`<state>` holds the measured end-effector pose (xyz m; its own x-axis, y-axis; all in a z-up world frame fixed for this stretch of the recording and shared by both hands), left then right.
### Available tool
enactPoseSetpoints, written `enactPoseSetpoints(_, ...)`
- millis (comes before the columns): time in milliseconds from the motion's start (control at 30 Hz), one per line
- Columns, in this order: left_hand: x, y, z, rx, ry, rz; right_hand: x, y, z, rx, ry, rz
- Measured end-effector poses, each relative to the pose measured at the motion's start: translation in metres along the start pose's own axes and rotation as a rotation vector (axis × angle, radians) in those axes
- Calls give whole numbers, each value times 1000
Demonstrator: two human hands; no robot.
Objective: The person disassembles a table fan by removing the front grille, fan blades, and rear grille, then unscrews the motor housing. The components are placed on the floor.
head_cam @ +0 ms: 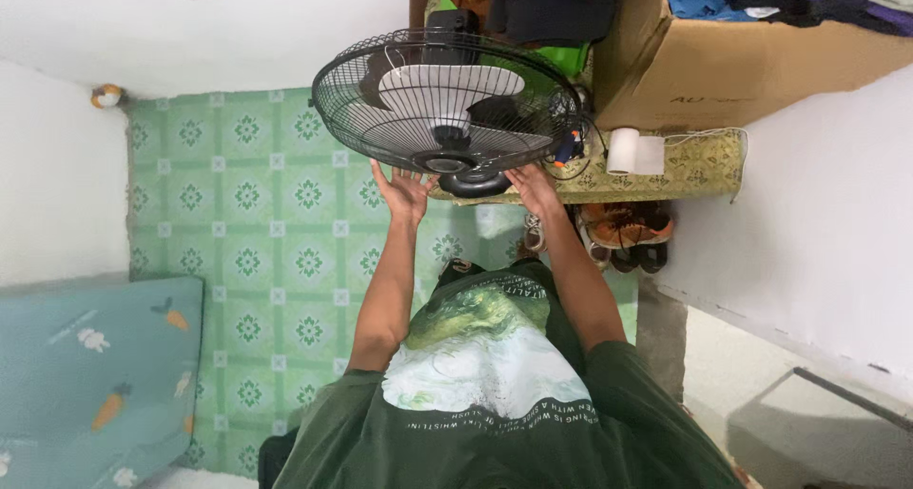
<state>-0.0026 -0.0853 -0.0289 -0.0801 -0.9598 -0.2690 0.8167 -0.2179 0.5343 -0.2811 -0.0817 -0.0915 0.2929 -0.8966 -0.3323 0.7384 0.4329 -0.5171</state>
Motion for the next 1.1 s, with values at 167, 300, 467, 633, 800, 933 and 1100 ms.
enactPoseSetpoints(167,2,2,-3,21,36,-3,2,5,-5,12,-20,41)
enactPoseSetpoints(300,4,1,-6,45,55,-4,6,0,-13,-22,22,23)
enactPoseSetpoints(467,7,5,-6,78,41,18,9,-5,-13,-107,28,-18)
enactPoseSetpoints(633,7,0,-13,50,122,-2,12,0,2,-46,-50,-62)
enactPoseSetpoints(800,7,6,-8,70,63,10,13,21,3,182,2,46)
enactPoseSetpoints(933,8,9,-12,92,111,3,6,36,-15,209,163,210)
enactPoseSetpoints(1100,9,6,-11,47,79,11,-4,14,-24,-267,141,269)
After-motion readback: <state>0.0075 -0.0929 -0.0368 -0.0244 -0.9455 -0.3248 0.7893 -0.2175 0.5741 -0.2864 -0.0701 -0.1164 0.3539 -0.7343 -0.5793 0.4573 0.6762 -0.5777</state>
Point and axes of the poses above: each hand's wrist, its own x-axis towards the middle knuckle, its own z-axis out of the palm, y = z × x, the point moved 10 cm from there along x, towards the middle knuckle, and after that the axes turned 14 degrees about -y, right-handed, at the moved point
